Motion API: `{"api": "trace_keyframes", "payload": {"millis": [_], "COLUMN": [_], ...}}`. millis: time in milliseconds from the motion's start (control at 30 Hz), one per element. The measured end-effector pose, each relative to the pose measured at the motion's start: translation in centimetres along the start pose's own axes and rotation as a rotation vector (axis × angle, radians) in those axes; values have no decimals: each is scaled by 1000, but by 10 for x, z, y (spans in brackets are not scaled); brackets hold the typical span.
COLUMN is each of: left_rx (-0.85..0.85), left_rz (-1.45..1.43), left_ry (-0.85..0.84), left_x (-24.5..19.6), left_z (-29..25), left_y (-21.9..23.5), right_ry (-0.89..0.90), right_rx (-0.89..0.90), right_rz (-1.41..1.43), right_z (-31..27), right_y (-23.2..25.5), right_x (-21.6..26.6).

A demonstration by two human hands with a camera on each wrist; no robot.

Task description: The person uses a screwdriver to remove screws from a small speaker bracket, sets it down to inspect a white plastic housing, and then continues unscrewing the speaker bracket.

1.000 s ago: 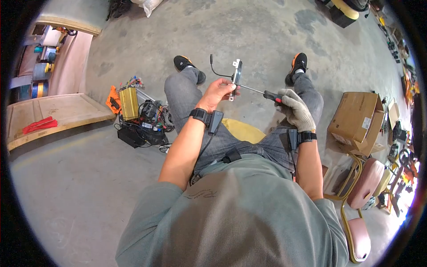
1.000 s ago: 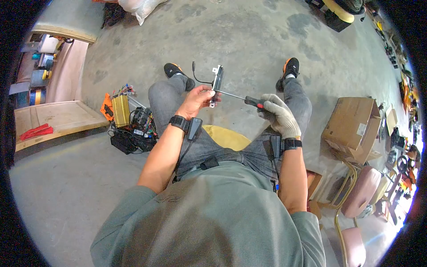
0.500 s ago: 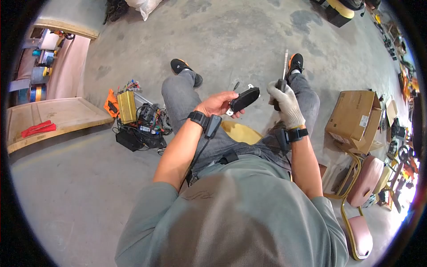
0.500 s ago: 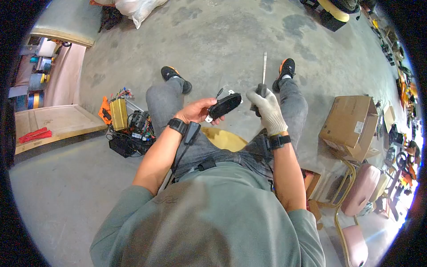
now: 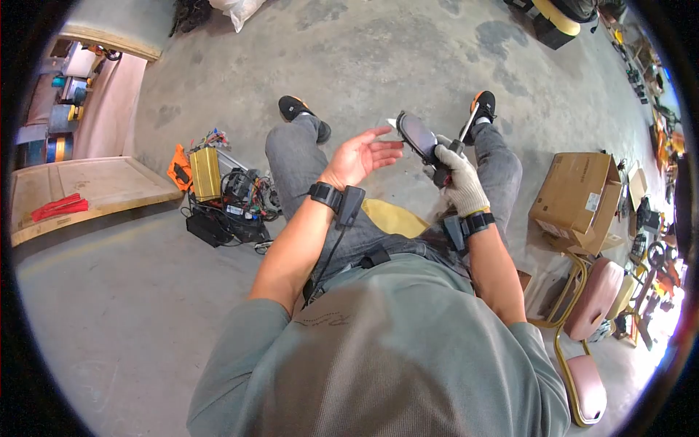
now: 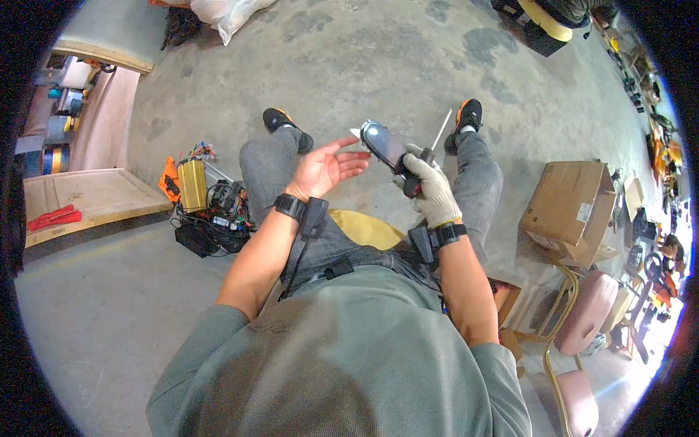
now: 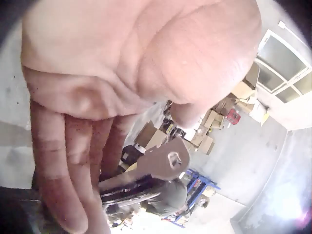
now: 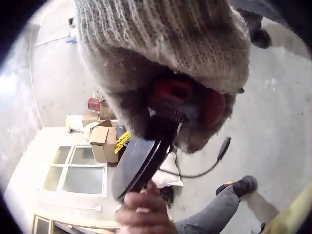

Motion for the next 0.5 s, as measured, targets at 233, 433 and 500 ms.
{"api": "trace_keyframes", "payload": {"millis": [233, 433, 500], "left_rx": [-44, -83, -91], "left_rz": [402, 238, 203], "left_ry": [-42, -5, -33], "left_x": [12, 17, 17], "left_z": [3, -2, -2], "left_y": [1, 10, 7], "right_ry": [-204, -243, -240], "right_rx": [3, 28, 56], "right_rz": [159, 198, 182], "right_z": [-4, -9, -9], "right_y": [-24, -37, -40], "right_x": [-32, -38, -38]}}
Point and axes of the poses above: each hand's wrist, its own z-axis towards the middle knuckle, its own y-axis out of the back of the hand, x = y × z, the point moved 7 cm from there along z, towards the middle knuckle, and after that the axes turned 2 degrees about -z, right-handed, at the moved point
